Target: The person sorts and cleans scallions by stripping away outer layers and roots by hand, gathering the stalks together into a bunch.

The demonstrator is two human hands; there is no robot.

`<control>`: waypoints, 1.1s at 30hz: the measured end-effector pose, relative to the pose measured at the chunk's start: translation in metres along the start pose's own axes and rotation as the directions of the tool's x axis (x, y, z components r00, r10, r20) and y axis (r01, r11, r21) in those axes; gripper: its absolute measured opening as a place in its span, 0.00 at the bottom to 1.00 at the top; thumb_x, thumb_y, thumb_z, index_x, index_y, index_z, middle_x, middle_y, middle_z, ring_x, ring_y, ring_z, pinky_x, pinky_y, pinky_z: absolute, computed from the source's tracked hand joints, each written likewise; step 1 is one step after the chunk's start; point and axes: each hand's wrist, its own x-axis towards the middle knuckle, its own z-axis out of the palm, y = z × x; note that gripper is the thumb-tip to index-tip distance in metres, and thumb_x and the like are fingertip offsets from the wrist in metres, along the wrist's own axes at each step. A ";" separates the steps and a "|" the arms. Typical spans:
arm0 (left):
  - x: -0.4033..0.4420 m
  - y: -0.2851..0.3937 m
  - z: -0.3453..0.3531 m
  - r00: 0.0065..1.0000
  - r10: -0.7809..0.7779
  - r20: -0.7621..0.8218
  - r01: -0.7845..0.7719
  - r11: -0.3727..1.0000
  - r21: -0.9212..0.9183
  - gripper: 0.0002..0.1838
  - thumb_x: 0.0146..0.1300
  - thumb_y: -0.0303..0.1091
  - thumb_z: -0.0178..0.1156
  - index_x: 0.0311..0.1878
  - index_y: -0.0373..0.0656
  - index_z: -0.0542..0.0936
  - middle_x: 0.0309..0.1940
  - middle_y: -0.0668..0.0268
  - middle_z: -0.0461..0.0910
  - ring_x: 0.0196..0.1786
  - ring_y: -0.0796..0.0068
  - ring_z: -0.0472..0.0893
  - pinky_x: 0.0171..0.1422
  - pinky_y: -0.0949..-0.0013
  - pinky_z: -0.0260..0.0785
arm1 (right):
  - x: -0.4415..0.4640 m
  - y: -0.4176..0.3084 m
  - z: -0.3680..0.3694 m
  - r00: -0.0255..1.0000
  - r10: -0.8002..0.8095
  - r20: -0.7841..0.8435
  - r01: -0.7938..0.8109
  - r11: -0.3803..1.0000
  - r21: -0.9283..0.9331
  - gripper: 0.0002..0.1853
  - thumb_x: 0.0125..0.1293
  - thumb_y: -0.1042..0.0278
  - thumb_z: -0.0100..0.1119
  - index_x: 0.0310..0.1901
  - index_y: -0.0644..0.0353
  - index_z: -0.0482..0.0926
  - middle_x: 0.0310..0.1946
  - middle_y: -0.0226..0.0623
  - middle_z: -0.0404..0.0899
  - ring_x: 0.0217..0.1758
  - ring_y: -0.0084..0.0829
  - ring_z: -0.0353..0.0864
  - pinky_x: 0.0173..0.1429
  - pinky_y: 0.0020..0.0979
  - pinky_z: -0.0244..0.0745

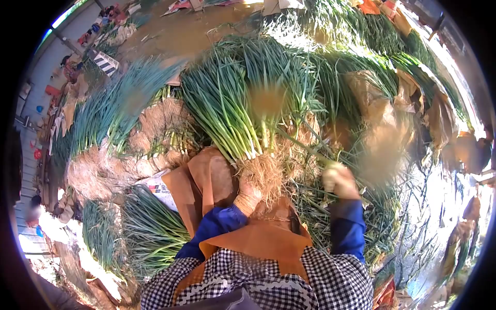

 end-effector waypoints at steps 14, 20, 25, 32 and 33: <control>-0.003 0.003 -0.010 0.999 0.038 0.004 -0.038 0.999 0.038 0.33 0.53 0.40 0.54 0.63 0.37 0.65 0.59 0.50 0.68 0.60 0.50 0.69 0.65 0.46 0.61 | 0.213 0.109 0.057 0.972 -0.234 -0.036 0.085 0.487 -0.869 0.22 0.62 0.47 0.52 0.44 0.61 0.77 0.34 0.50 0.80 0.40 0.45 0.80 0.47 0.40 0.72; 0.019 0.004 -0.066 0.993 0.118 -0.015 -0.118 0.990 -0.070 0.29 0.57 0.41 0.50 0.62 0.39 0.66 0.56 0.53 0.71 0.56 0.51 0.72 0.61 0.46 0.64 | 0.106 0.063 0.092 0.986 -0.162 0.044 0.156 0.781 -0.605 0.16 0.67 0.55 0.48 0.40 0.61 0.77 0.34 0.37 0.80 0.33 0.36 0.79 0.41 0.37 0.73; 0.018 0.003 -0.033 0.997 0.056 0.057 -0.044 0.980 -0.193 0.28 0.61 0.50 0.45 0.61 0.45 0.68 0.55 0.57 0.72 0.53 0.56 0.72 0.55 0.51 0.65 | 0.007 0.036 -0.037 0.963 -0.268 -0.039 0.271 0.957 0.102 0.11 0.65 0.59 0.52 0.30 0.56 0.70 0.15 0.23 0.63 0.13 0.16 0.59 0.16 0.19 0.52; 0.016 -0.003 -0.018 0.980 -0.023 0.200 0.059 0.983 -0.172 0.31 0.60 0.51 0.48 0.62 0.41 0.66 0.58 0.56 0.66 0.57 0.57 0.67 0.61 0.54 0.60 | 0.080 0.037 0.005 0.975 -0.198 0.099 0.176 0.424 -0.888 0.32 0.51 0.63 0.67 0.60 0.52 0.70 0.38 0.44 0.79 0.37 0.34 0.78 0.44 0.33 0.73; 0.018 0.002 -0.023 0.956 -0.085 0.281 0.172 0.938 -0.301 0.31 0.61 0.51 0.48 0.62 0.41 0.65 0.60 0.55 0.64 0.60 0.57 0.65 0.63 0.56 0.60 | 0.095 0.025 0.040 0.987 -0.052 0.151 0.157 0.479 -0.864 0.32 0.52 0.66 0.66 0.61 0.52 0.69 0.39 0.42 0.78 0.38 0.34 0.76 0.46 0.34 0.72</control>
